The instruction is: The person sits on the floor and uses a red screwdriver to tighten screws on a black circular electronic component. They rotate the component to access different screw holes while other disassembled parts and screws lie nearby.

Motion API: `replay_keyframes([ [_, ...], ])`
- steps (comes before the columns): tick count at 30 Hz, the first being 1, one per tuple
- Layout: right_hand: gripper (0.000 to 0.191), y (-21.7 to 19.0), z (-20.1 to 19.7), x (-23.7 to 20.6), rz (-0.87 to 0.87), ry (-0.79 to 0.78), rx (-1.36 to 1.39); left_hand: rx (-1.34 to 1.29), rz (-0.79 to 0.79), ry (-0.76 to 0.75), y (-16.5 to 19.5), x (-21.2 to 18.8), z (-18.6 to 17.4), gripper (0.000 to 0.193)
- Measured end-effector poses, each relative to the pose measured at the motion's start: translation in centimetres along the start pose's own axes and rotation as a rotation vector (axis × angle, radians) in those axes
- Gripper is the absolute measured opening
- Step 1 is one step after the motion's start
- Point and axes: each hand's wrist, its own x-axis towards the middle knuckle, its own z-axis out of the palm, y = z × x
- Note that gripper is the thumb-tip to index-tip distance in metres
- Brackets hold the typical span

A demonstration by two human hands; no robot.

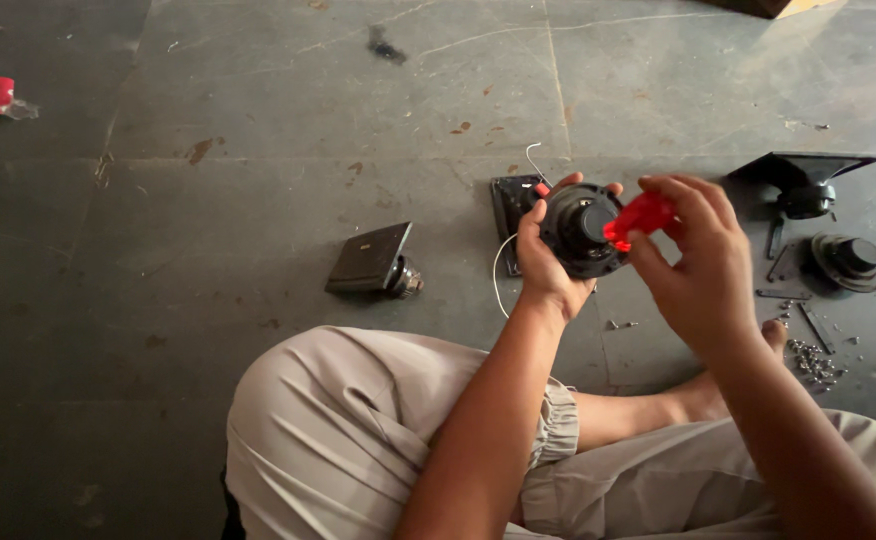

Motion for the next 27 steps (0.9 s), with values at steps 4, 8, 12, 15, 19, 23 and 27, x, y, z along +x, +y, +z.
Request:
replay_keyframes([
  [4,0.044,0.7,0.3,-0.4,0.114,-0.007,-0.104,-0.006,-0.036,0.003,-0.1,0.0,0.1,0.052],
  [8,0.031,1.0,0.3,-0.4,0.038,0.019,-0.196,-0.019,-0.039,0.024,0.0,0.1,0.1,0.052],
  [12,0.044,0.7,0.1,-0.1,0.066,-0.024,0.037,0.0,-0.023,0.026,-0.2,0.1,0.0,0.053],
  [15,0.048,0.1,0.0,0.1,0.13,-0.04,0.116,0.005,-0.012,0.024,-0.2,0.1,0.0,0.053],
  [19,0.044,0.1,-0.2,0.2,0.123,-0.09,0.035,0.008,-0.005,0.034,0.1,0.0,0.3,0.051],
  [23,0.046,0.8,-0.4,-0.2,0.077,-0.097,-0.083,0.032,-0.052,0.067,0.3,-0.2,0.4,0.05],
  [27,0.041,1.6,0.1,-0.3,0.112,-0.062,-0.041,0.0,-0.015,0.026,0.1,0.0,0.3,0.051],
])
